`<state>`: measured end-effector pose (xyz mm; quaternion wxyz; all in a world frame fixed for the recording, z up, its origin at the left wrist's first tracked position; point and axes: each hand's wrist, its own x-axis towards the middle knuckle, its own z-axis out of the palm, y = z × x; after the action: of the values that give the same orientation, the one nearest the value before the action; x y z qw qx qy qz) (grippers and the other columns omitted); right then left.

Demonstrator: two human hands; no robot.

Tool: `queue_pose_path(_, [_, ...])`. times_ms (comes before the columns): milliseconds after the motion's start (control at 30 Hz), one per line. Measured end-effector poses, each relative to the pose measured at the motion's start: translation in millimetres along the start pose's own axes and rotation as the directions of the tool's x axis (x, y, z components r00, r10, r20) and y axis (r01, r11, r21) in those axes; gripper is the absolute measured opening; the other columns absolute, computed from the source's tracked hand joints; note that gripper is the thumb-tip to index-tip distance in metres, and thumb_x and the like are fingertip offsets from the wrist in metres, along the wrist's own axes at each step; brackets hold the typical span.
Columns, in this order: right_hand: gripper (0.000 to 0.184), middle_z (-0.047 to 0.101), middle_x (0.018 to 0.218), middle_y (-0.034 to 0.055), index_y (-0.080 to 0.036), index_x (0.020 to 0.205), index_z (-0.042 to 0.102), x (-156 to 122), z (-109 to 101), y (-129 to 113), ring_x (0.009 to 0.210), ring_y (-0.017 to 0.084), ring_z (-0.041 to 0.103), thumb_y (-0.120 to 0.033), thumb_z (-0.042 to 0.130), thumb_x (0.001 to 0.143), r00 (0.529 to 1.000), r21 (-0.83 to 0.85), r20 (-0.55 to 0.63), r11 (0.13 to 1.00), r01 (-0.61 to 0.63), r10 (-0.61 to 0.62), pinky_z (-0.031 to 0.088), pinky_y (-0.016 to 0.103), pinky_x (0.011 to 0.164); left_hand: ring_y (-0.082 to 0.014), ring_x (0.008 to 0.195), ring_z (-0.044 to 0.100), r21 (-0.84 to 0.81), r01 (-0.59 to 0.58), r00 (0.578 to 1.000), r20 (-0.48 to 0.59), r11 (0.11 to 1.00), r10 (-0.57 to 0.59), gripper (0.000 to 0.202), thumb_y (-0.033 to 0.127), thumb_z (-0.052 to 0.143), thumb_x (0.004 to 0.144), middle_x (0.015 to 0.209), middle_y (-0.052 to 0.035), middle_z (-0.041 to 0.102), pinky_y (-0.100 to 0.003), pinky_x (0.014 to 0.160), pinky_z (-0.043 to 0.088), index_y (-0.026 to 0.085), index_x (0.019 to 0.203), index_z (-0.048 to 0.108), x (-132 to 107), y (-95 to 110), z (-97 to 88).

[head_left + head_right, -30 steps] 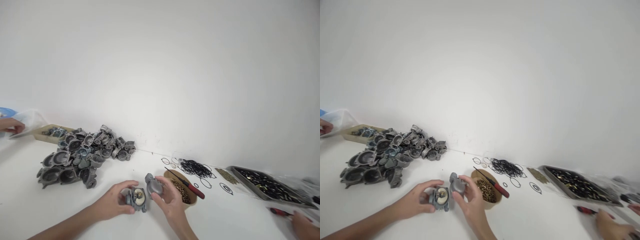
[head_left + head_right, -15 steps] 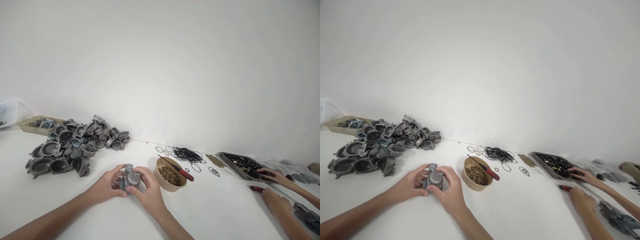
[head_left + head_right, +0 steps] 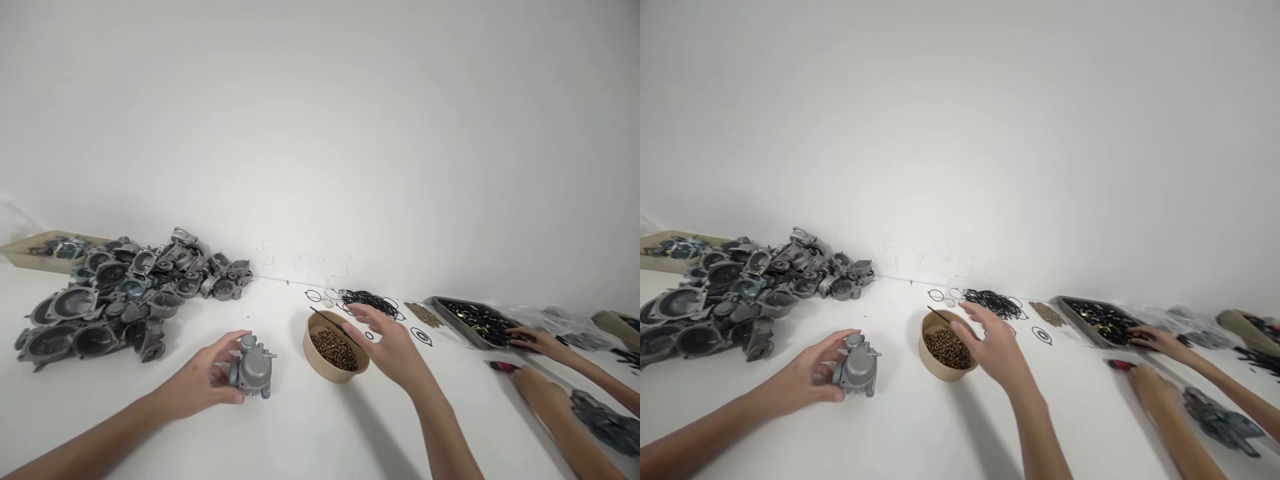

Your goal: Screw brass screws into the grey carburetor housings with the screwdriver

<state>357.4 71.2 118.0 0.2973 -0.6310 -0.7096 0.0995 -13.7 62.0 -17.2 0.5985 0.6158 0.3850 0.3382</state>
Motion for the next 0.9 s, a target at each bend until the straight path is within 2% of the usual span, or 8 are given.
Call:
queue_pose_path(67, [0.052,0.074,0.139,0.0113,-0.028,0.124,0.074,6,-13,27,0.124,0.04,0.07,-0.063,0.069,0.086,0.994,-0.179,0.007,0.978,-0.109,0.112,0.057,0.057,0.103,-0.0265,0.095,0.073,0.025,0.002,1.0,0.003,1.0,-0.002,0.105,0.027,0.09,0.073,0.143,-0.0146,0.068,-0.043,0.094,0.056,0.029,0.164,0.038,-1,-2,0.0])
queue_pose_path(200, [0.037,0.081,0.112,0.0087,-0.028,0.088,0.079,8,-14,52,0.109,0.037,0.075,-0.064,0.069,0.083,0.978,-0.226,0.11,0.963,-0.147,0.175,0.06,0.051,0.091,-0.0276,0.101,0.072,0.028,-0.003,1.0,-0.005,1.0,0.003,0.099,0.029,0.085,0.077,0.15,-0.0149,0.064,-0.043,0.097,0.055,0.028,0.164,0.038,-3,-8,-0.1])
queue_pose_path(333, [0.026,0.075,0.135,0.0101,-0.029,0.078,0.083,4,-2,42,0.119,0.041,0.071,-0.055,0.078,0.078,0.983,-0.24,0.082,0.961,-0.14,0.164,0.057,0.056,0.095,-0.0307,0.11,0.072,0.036,0.019,1.0,-0.008,0.999,-0.019,0.097,0.03,0.085,0.08,0.149,-0.0143,0.065,-0.045,0.101,0.055,0.029,0.164,0.037,-4,-12,-0.8])
queue_pose_path(400, [0.021,0.07,0.144,0.0104,-0.029,0.076,0.083,4,3,35,0.122,0.044,0.069,-0.05,0.08,0.075,0.988,-0.227,0.023,0.964,-0.142,0.151,0.055,0.059,0.095,-0.0301,0.107,0.073,0.025,0.009,1.0,-0.004,1.0,-0.009,0.097,0.031,0.085,0.08,0.15,-0.0143,0.065,-0.045,0.1,0.056,0.03,0.165,0.036,-5,-12,-0.9])
queue_pose_path(467, [0.021,0.073,0.14,0.0106,-0.029,0.076,0.084,5,6,29,0.118,0.044,0.07,-0.049,0.082,0.075,0.992,-0.175,-0.046,0.976,-0.127,0.121,0.056,0.058,0.094,-0.029,0.105,0.073,0.02,-0.005,1.0,-0.015,1.0,0.005,0.096,0.031,0.085,0.08,0.151,-0.0143,0.064,-0.045,0.099,0.057,0.031,0.164,0.037,-5,-12,-0.9])
queue_pose_path(600, [0.035,0.083,0.1,0.0097,-0.025,0.091,0.084,5,7,19,0.088,0.031,0.078,-0.059,0.079,0.081,0.977,0.033,-0.199,0.997,-0.07,0.075,0.063,0.044,0.081,-0.0314,0.113,0.071,0.024,-0.026,0.999,-0.04,0.999,0.027,0.094,0.03,0.087,0.079,0.152,-0.0152,0.063,-0.046,0.101,0.057,0.031,0.162,0.042,-6,-11,-0.5])
queue_pose_path(733, [0.047,0.076,0.069,0.0061,-0.019,0.09,0.079,2,7,10,0.056,0.022,0.069,-0.066,0.078,0.084,0.915,0.185,-0.39,0.982,-0.035,0.106,0.058,0.035,0.055,-0.0303,0.11,0.073,0.007,-0.035,0.999,-0.028,0.999,0.036,0.094,0.03,0.087,0.08,0.15,-0.0155,0.062,-0.045,0.1,0.057,0.031,0.162,0.041,-7,-7,-0.7])
queue_pose_path(900, [0.045,0.074,0.065,0.0058,-0.019,0.079,0.075,0,10,8,0.053,0.02,0.067,-0.064,0.081,0.083,0.824,0.199,-0.553,0.98,-0.015,0.124,0.054,0.032,0.051,-0.0297,0.11,0.072,-0.03,-0.069,0.998,-0.004,0.997,0.069,0.089,0.03,0.087,0.083,0.145,-0.0149,0.064,-0.041,0.094,0.058,0.03,0.161,0.042,-8,-3,-1.9])
